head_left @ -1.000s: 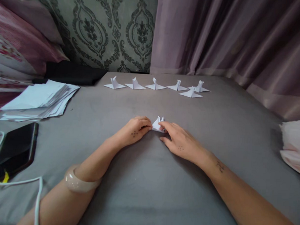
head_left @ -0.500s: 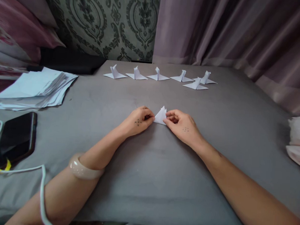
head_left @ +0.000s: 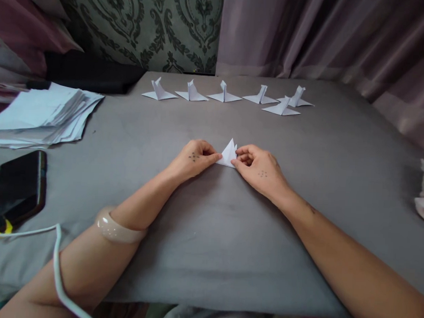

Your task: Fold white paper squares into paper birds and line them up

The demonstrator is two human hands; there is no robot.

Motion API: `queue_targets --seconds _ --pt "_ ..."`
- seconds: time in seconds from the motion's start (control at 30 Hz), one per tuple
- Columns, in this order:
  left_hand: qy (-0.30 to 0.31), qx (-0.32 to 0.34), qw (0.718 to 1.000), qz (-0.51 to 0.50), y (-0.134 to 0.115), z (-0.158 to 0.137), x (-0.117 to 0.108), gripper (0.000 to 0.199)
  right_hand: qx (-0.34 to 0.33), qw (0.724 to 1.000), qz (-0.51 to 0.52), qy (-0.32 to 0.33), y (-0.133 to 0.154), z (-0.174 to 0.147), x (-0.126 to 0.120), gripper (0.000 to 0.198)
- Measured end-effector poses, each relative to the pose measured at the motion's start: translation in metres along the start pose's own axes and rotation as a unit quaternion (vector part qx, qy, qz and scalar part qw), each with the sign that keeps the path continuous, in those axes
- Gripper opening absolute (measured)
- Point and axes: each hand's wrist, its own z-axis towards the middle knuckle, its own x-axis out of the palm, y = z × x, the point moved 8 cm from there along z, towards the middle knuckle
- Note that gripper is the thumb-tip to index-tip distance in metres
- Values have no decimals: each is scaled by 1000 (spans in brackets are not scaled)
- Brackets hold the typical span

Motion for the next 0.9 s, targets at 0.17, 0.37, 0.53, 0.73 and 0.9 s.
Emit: queue_targets --seconds 0.17,0.37,0.53,0.73,0.9 --pt "10 24 1000 14 -3 1 0 27 4 1000 -2 1 1 0 0 23" --pt "10 32 999 20 -3 2 0 25 8 1000 -13 -2 1 1 0 22" --pt "11 54 997 46 -9 1 0 25 4 1000 -22 0 -1 1 3 22" --pt "11 63 996 62 -9 1 0 24 -1 999 -33 -1 0 1 4 22" --pt "9 67 995 75 -10 2 0 22 -4 999 -44 -3 1 1 5 21"
